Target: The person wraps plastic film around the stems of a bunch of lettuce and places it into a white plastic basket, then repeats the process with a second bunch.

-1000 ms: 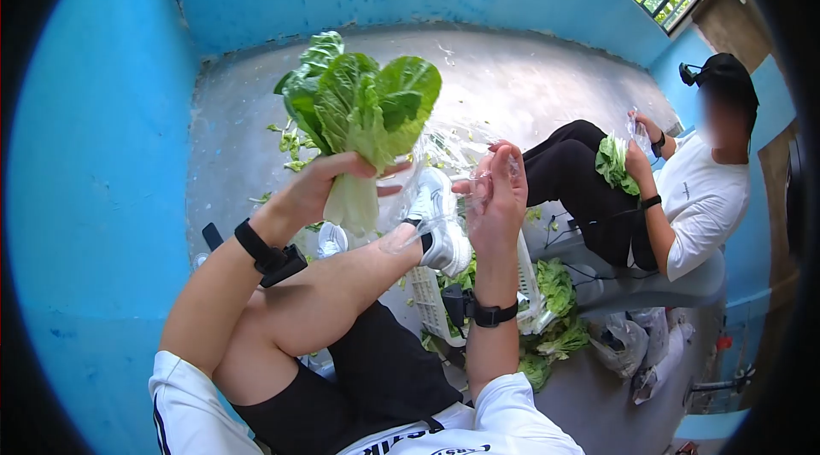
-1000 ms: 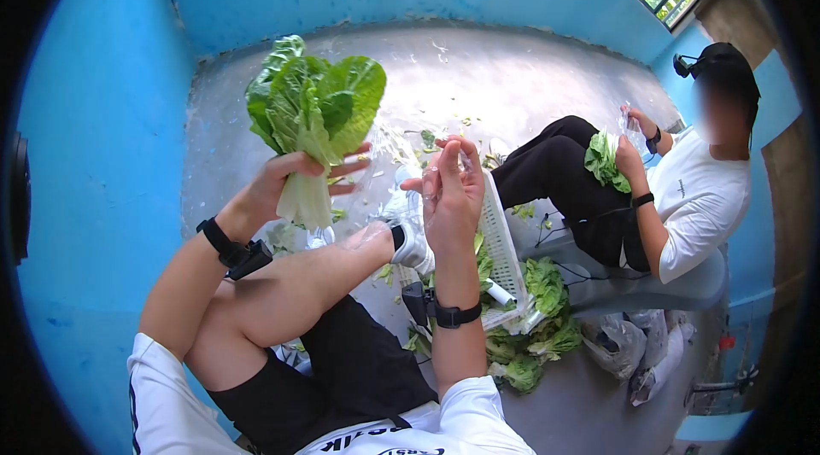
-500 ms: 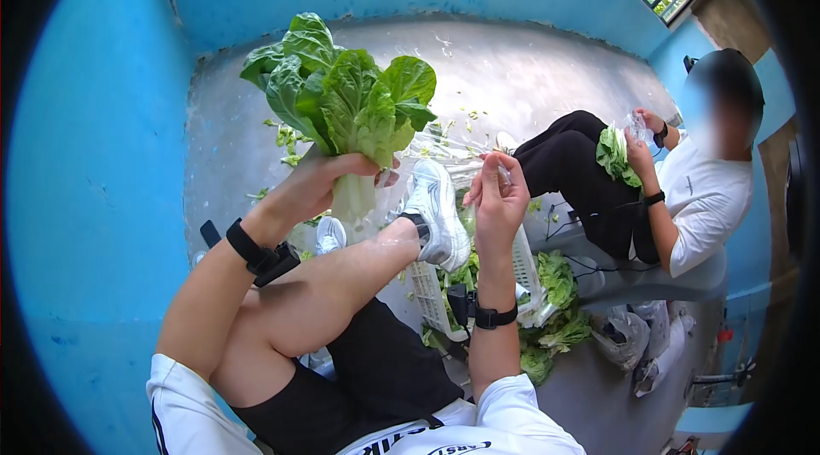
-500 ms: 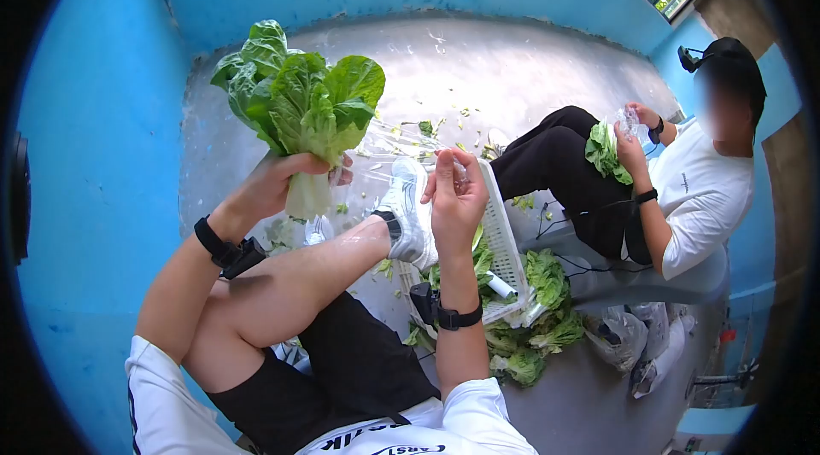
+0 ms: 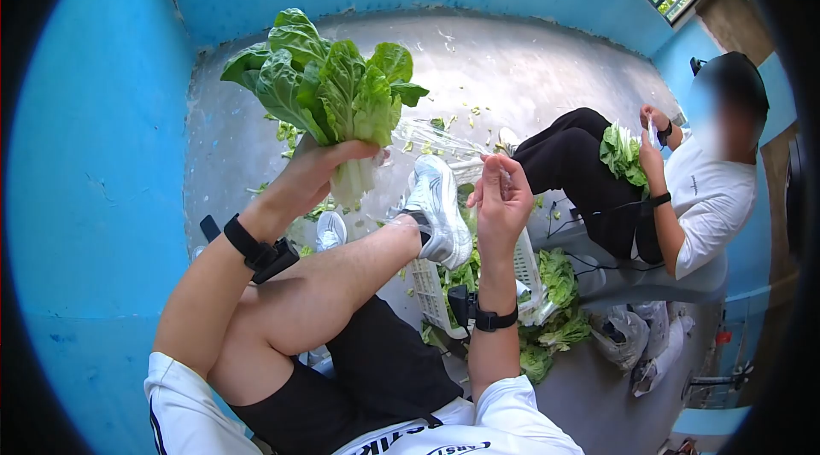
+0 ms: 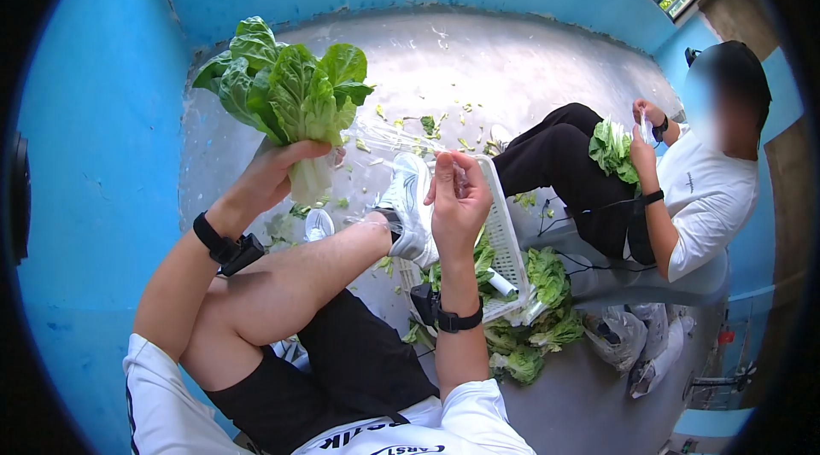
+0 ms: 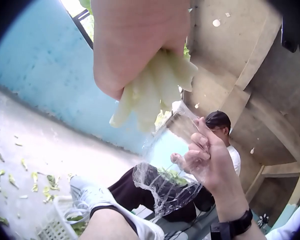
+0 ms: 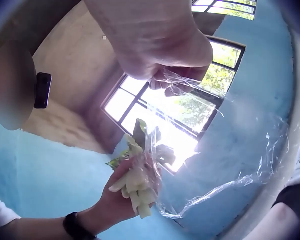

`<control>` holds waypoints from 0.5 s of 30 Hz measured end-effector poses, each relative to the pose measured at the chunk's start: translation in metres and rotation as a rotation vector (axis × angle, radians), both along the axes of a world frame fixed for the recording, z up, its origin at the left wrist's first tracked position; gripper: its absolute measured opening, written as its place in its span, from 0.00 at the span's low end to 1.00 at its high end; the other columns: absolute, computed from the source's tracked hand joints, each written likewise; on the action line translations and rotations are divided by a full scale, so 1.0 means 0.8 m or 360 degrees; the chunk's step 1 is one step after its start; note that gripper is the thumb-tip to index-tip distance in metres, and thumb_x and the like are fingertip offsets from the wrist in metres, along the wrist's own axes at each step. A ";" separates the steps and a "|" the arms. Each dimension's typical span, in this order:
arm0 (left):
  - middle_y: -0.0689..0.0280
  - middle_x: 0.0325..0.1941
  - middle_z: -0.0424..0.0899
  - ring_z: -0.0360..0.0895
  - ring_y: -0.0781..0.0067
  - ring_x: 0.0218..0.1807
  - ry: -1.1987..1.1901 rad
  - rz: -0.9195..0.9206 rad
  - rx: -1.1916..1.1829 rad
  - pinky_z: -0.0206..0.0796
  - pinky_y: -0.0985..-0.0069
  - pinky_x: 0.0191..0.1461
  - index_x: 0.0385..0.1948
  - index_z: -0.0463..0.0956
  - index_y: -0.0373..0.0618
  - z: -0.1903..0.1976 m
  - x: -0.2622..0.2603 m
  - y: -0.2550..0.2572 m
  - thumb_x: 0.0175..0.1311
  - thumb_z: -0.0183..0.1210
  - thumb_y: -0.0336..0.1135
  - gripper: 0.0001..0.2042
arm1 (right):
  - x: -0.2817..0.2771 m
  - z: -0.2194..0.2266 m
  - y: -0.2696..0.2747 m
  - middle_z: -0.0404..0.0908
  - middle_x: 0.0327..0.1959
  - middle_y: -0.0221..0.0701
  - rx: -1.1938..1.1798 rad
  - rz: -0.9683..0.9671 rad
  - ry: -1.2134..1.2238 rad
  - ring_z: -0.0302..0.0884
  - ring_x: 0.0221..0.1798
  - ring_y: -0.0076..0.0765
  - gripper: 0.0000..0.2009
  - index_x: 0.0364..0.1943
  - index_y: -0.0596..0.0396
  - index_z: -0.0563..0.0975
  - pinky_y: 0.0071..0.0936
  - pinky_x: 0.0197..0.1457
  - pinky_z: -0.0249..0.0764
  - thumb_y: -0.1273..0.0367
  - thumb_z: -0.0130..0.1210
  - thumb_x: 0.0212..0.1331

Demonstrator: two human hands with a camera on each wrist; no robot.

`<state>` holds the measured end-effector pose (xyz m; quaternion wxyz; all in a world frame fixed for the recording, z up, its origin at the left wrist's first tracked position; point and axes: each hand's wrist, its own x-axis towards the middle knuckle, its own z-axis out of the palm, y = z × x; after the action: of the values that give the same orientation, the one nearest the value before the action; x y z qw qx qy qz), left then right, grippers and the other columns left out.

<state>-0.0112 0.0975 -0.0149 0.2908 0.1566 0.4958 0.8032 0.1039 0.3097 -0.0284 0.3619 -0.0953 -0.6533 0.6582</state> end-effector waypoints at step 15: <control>0.64 0.37 0.79 0.76 0.73 0.36 0.0015 0.0066 -0.0116 0.68 0.74 0.39 0.45 0.74 0.37 -0.008 -0.005 -0.004 0.53 0.64 0.27 0.16 | 0.002 -0.002 -0.001 0.70 0.18 0.23 0.0007 -0.0085 -0.0011 0.61 0.17 0.13 0.11 0.37 0.61 0.77 0.15 0.20 0.58 0.65 0.56 0.66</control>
<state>-0.0154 0.0940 -0.0212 0.2773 0.1396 0.5291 0.7897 0.1054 0.3088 -0.0297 0.3773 -0.1143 -0.6532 0.6464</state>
